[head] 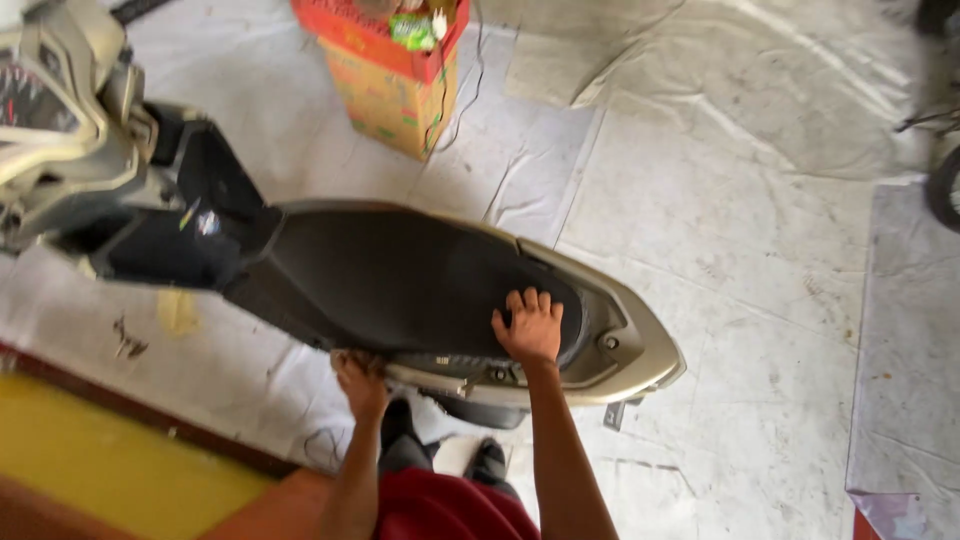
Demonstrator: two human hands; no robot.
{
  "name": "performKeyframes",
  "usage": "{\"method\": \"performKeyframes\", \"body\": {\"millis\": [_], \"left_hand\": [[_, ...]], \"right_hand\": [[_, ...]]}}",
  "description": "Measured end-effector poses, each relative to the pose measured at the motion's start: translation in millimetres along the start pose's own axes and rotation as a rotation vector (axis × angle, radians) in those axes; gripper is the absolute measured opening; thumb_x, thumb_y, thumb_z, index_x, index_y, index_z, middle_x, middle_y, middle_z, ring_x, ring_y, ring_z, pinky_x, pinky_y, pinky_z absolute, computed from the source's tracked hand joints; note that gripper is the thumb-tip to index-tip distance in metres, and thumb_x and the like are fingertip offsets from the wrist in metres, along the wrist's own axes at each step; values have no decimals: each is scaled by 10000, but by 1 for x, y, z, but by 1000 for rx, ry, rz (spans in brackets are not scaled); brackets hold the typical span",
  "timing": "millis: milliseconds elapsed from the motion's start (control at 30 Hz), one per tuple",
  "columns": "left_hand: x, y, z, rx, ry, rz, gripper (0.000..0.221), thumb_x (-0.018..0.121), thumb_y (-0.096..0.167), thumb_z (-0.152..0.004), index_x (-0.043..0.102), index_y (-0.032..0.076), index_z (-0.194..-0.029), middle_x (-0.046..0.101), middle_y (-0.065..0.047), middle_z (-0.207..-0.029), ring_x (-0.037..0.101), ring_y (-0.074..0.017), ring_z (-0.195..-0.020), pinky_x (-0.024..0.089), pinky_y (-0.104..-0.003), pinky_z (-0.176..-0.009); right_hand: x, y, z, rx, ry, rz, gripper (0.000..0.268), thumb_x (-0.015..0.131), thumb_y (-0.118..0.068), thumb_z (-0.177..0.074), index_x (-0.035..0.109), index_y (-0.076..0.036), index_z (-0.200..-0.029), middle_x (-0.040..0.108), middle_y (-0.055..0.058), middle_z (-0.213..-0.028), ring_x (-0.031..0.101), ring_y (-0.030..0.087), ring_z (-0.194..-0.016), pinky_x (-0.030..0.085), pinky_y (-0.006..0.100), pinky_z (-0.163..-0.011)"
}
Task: The person wipes the seat and side panels of a scooter using a cloth. They move around the vehicle to clean different sections, including the rear and side areas, while holding the scooter steady with one hand.
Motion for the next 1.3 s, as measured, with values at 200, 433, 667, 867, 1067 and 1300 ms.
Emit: {"method": "performKeyframes", "body": {"millis": [200, 433, 667, 867, 1067, 1300], "left_hand": [[10, -25, -13, -461, -83, 810, 521, 509, -60, -770, 451, -49, -1287, 512, -256, -1136, 512, -342, -861, 452, -432, -702], [39, -48, 6, -626, 156, 765, 487, 666, 84, -905, 404, -28, -1299, 496, -125, -1219, 577, -226, -1023, 506, -382, -891], [14, -116, -45, -973, 79, 772, 278, 516, 224, -1045, 537, 14, -1225, 481, -161, -1331, 554, -291, -1064, 489, -433, -927], [42, -106, 9, -1144, -82, 645, 295, 514, 245, -1073, 418, 97, -1309, 372, -165, -1357, 465, -298, -1116, 442, -457, -935], [42, -142, -39, -939, -140, 909, 299, 544, 71, -974, 365, 75, -1214, 438, -147, -1168, 457, -304, -1002, 401, -444, -912], [63, -166, -65, -1064, -124, 1110, 255, 340, 253, -1086, 404, 206, -1329, 418, -42, -1464, 430, -272, -1316, 313, -410, -1147]], "right_hand": [[6, 0, 6, 31, -48, -33, 301, 686, -446, -831, 659, -153, -894, 594, 71, -943, 560, 301, -919, 410, 471, -794], [6, -7, 11, 39, -85, 0, 310, 680, -463, -838, 667, -159, -897, 590, 74, -936, 556, 312, -934, 400, 483, -810], [41, -7, 36, 285, 0, 284, 526, 598, -566, -889, 608, -135, -1191, 535, 129, -1261, 469, 347, -1219, 271, 657, -1073], [55, 5, 39, 322, -178, 300, 705, 461, -629, -990, 377, -203, -1545, 318, 213, -1602, 187, 405, -1527, 60, 792, -1117], [55, 6, 28, 485, -712, 137, 979, 470, -821, -862, 101, -365, -1645, -5, 217, -1700, -120, 424, -1561, -45, 812, -1104], [45, -1, 17, 505, -720, 124, 1121, 566, -868, -755, 84, -388, -1645, -147, 164, -1727, -156, 410, -1569, -37, 824, -1103]]}}
Point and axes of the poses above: each hand's wrist, its own z-axis away from the middle knuckle, its own x-axis out of the palm, y = z × x, the point moved 6 cm from there along -z, towards the middle knuckle
